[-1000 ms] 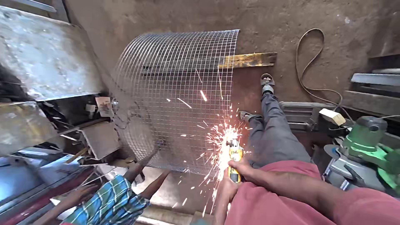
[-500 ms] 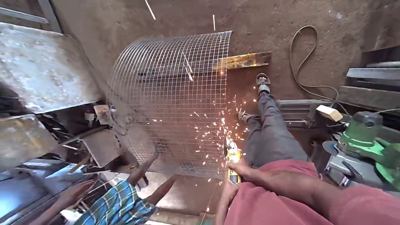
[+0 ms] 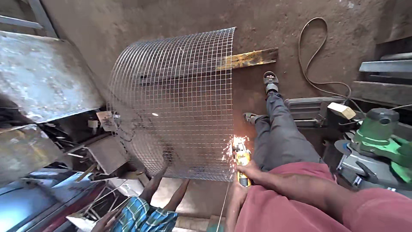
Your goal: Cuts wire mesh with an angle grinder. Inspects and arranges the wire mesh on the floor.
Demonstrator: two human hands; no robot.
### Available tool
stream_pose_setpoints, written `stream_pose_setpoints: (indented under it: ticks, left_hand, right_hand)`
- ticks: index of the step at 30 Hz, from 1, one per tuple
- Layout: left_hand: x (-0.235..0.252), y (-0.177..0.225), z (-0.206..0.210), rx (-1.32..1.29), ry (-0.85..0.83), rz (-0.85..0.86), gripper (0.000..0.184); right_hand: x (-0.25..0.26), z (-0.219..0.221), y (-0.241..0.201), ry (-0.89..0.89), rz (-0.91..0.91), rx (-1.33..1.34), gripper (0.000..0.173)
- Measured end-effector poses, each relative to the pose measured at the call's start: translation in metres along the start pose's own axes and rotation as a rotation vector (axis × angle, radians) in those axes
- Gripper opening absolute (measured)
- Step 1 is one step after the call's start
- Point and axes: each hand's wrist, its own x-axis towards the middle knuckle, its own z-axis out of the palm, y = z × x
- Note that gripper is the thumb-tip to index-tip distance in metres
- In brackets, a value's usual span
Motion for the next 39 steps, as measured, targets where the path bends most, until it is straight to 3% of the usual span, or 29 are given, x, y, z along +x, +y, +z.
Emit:
stream_pose_setpoints:
  ticks: [14,18,22,28,39]
  left_hand:
    - [-0.004,0.019,-0.014,-0.009,-0.022,0.016,0.106]
    - [0.0,0.023,-0.015,0.044,-0.026,0.018,0.106]
    - [0.008,0.009,-0.007,0.013,0.003,0.043,0.105]
    - [0.004,0.023,-0.015,0.082,0.011,0.022,0.115]
    - [0.011,0.039,-0.02,0.107,0.001,0.037,0.105]
  right_hand:
    - [-0.007,-0.005,-0.022,0.054,-0.006,-0.056,0.078]
    - [-0.009,-0.009,-0.027,0.03,0.019,-0.045,0.087]
    - [-0.008,-0.005,-0.02,0.014,0.019,0.047,0.081]
    - [-0.009,-0.009,-0.03,0.023,-0.005,0.03,0.078]
    - [-0.003,-0.02,-0.044,0.04,-0.052,-0.02,0.078]
